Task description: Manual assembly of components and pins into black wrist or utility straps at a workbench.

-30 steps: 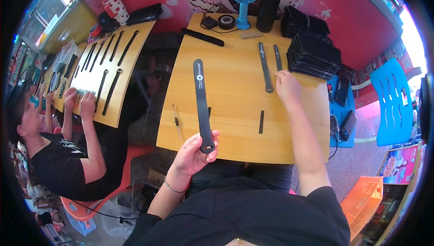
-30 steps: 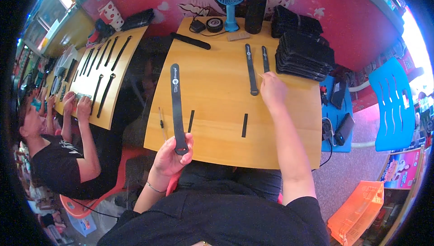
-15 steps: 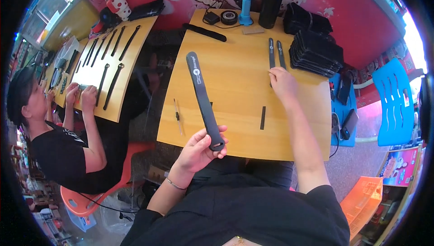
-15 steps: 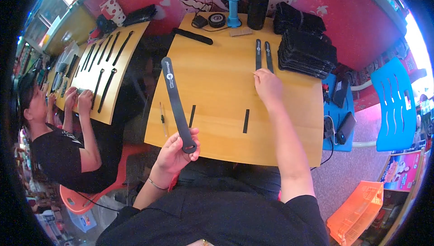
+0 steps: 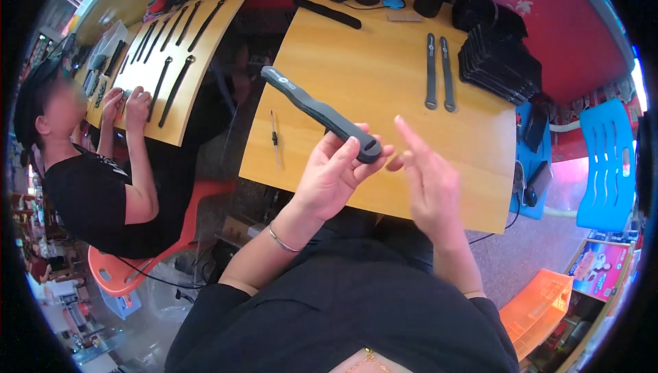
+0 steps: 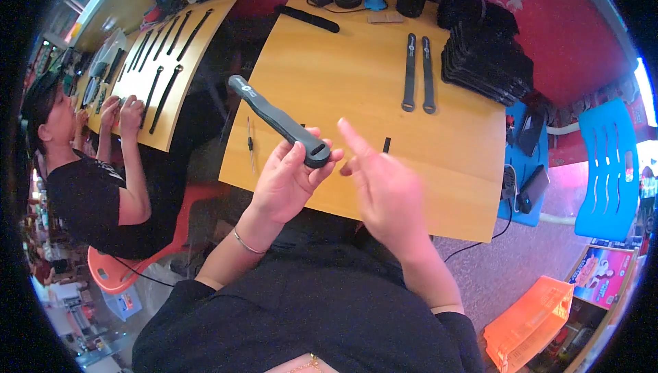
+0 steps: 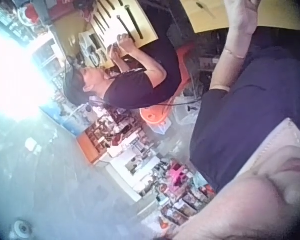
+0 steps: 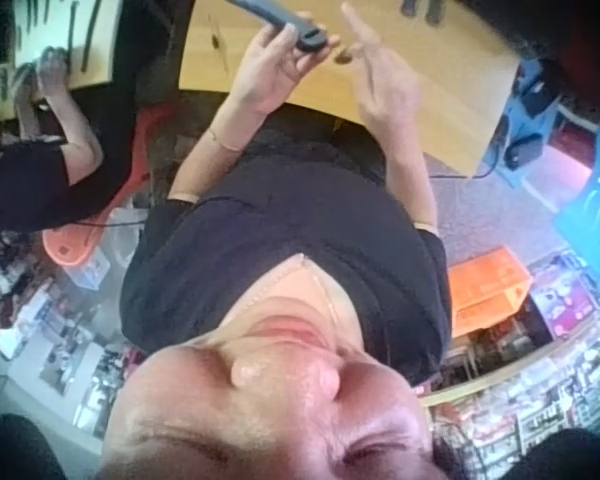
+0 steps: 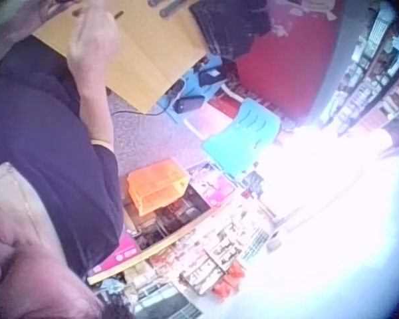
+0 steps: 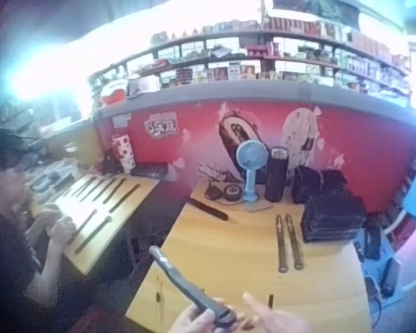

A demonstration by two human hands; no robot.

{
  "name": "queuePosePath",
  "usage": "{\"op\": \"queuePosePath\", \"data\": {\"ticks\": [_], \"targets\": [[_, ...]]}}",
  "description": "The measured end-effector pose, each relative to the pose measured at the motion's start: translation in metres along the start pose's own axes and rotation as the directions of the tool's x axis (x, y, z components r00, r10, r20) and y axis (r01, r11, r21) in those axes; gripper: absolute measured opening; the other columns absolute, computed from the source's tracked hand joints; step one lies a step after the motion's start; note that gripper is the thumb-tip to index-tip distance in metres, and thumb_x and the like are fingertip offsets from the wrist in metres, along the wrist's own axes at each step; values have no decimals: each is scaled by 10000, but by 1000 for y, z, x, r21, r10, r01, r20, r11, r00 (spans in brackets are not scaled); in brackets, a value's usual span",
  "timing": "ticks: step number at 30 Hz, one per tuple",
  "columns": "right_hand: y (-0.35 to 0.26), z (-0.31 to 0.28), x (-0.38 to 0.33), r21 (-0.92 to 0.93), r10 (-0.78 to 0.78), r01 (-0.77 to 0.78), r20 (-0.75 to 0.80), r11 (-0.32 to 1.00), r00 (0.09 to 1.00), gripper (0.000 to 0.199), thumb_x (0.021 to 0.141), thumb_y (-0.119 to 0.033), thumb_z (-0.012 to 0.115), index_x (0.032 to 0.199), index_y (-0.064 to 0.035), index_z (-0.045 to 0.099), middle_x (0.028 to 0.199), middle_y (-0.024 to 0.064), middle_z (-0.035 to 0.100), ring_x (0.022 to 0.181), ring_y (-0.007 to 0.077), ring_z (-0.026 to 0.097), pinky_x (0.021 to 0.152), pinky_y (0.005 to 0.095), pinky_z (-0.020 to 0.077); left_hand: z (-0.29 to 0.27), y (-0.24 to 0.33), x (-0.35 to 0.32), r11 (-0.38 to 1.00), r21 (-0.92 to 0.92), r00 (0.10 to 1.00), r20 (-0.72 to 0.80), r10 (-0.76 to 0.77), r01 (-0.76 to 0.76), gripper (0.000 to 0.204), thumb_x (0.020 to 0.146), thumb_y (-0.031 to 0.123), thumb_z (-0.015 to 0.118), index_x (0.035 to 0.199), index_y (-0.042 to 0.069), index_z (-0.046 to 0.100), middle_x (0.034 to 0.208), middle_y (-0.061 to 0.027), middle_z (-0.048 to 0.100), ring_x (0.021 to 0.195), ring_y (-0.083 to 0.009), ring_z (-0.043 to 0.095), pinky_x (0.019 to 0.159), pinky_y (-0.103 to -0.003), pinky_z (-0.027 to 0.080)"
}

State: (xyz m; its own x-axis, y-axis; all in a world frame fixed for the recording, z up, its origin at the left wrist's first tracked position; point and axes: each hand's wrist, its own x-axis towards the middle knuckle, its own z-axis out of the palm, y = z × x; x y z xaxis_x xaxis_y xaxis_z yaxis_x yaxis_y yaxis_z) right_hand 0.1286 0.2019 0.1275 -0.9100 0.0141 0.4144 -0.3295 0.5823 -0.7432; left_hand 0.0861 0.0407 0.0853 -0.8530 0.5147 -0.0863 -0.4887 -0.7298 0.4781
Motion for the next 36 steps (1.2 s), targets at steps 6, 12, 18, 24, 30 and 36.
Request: {"op": "queuePosePath", "data": {"ticks": [6,12,18,24,30,36], "targets": [[-4,8,-16,-18,-47,47,-9,999,999,422,832,4,593,1240,-90,551,832,67,663,689,190,634,611,304,498,5,-9,-2,997,-28,997,27,77,-76,232,956,109,486,1173,29,504,1047,-131,611,980,-254,628,863,-350,533],[-8,11,-17,6,-20,20,-37,1000,999,398,822,6,609,1207,-88,574,862,70,667,701,189,642,615,300,501,7,-10,-6,992,38,992,-9,123,-122,243,932,63,521,1173,36,509,1050,-120,615,964,-220,628,846,-333,536],[-7,15,-18,-18,-53,53,-37,998,998,386,799,21,622,1171,-76,589,985,85,672,739,202,658,643,304,519,3,-10,-7,978,126,986,31,166,-169,272,938,86,515,1208,56,523,1137,-136,588,1022,-231,610,870,-351,534],[-7,15,-19,-42,-69,68,-27,997,997,412,775,38,626,1169,-77,589,988,83,673,747,205,660,646,310,520,1,-12,-8,969,142,979,26,200,-202,271,930,74,526,1200,58,530,1134,-131,595,1041,-225,601,881,-352,529],[-8,17,-19,-119,-84,82,-16,990,996,416,776,40,620,1170,-91,591,908,75,676,734,208,658,637,314,514,1,-13,-10,955,186,972,-15,236,-229,260,919,60,542,1179,52,523,1111,-119,603,1016,-210,608,870,-355,533],[-15,21,-19,24,16,-15,-31,1000,999,365,805,64,585,1140,-76,608,847,104,675,750,206,668,642,297,508,8,-18,-14,892,288,926,-41,374,-348,332,848,-10,632,1158,28,518,1035,-92,621,947,-164,611,850,-325,517]]}}
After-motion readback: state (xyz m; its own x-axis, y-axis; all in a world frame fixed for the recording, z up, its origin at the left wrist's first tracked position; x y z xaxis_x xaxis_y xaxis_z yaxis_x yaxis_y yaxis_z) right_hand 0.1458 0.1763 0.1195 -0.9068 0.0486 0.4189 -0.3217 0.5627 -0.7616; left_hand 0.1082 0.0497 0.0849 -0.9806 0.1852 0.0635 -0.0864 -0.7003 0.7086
